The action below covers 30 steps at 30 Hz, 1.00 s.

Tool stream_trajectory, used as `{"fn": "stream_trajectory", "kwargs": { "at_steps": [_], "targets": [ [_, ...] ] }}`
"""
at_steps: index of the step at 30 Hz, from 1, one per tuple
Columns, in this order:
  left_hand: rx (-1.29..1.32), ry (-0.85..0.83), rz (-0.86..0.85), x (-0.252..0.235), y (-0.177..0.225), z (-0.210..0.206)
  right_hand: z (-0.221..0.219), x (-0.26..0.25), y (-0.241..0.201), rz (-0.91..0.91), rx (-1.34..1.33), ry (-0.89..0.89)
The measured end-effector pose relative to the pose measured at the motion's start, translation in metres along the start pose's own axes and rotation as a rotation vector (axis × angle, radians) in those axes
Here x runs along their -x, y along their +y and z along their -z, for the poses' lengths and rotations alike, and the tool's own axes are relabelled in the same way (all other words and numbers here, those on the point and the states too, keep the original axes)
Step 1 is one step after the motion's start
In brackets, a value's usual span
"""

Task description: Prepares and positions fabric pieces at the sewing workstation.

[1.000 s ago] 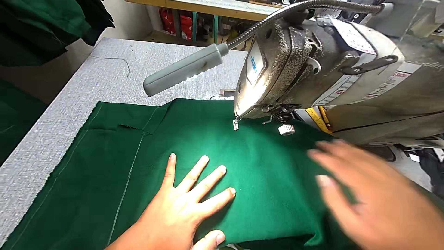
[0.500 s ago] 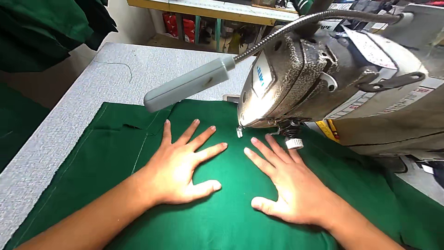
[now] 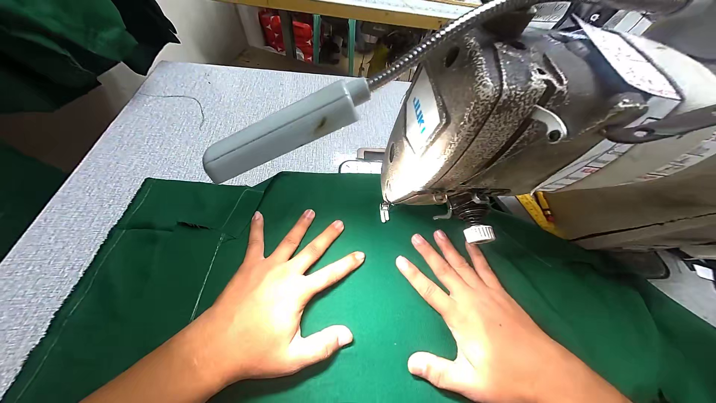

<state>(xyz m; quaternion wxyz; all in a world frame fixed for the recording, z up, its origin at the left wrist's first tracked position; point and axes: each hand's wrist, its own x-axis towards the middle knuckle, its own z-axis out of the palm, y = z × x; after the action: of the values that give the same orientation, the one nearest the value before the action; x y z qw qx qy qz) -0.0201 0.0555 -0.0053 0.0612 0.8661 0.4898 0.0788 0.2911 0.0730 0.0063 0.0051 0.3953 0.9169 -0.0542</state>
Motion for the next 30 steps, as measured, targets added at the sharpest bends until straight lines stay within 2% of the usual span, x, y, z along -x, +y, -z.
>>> {"fn": "stream_trajectory", "kwargs": {
  "at_steps": [9, 15, 19, 23, 30],
  "targets": [
    [-0.008, 0.009, -0.014, 0.008, 0.000, 0.001, 0.001, 0.001, -0.009, -0.022, -0.017, -0.021],
    [-0.067, 0.143, 0.044, 0.028, 0.004, 0.009, 0.003, 0.001, -0.010, -0.026, -0.033, -0.034],
    [-0.071, 0.074, 0.102, 0.047, -0.003, 0.009, 0.012, 0.002, -0.011, -0.045, -0.075, -0.076],
    [-0.041, 0.132, 0.131, 0.056, -0.004, 0.019, 0.016, 0.019, -0.006, -0.059, -0.072, 0.096],
    [-0.079, 0.166, 0.209, 0.067, 0.008, 0.013, 0.016, 0.074, -0.005, -0.155, -0.136, 0.270]
  ]
}}
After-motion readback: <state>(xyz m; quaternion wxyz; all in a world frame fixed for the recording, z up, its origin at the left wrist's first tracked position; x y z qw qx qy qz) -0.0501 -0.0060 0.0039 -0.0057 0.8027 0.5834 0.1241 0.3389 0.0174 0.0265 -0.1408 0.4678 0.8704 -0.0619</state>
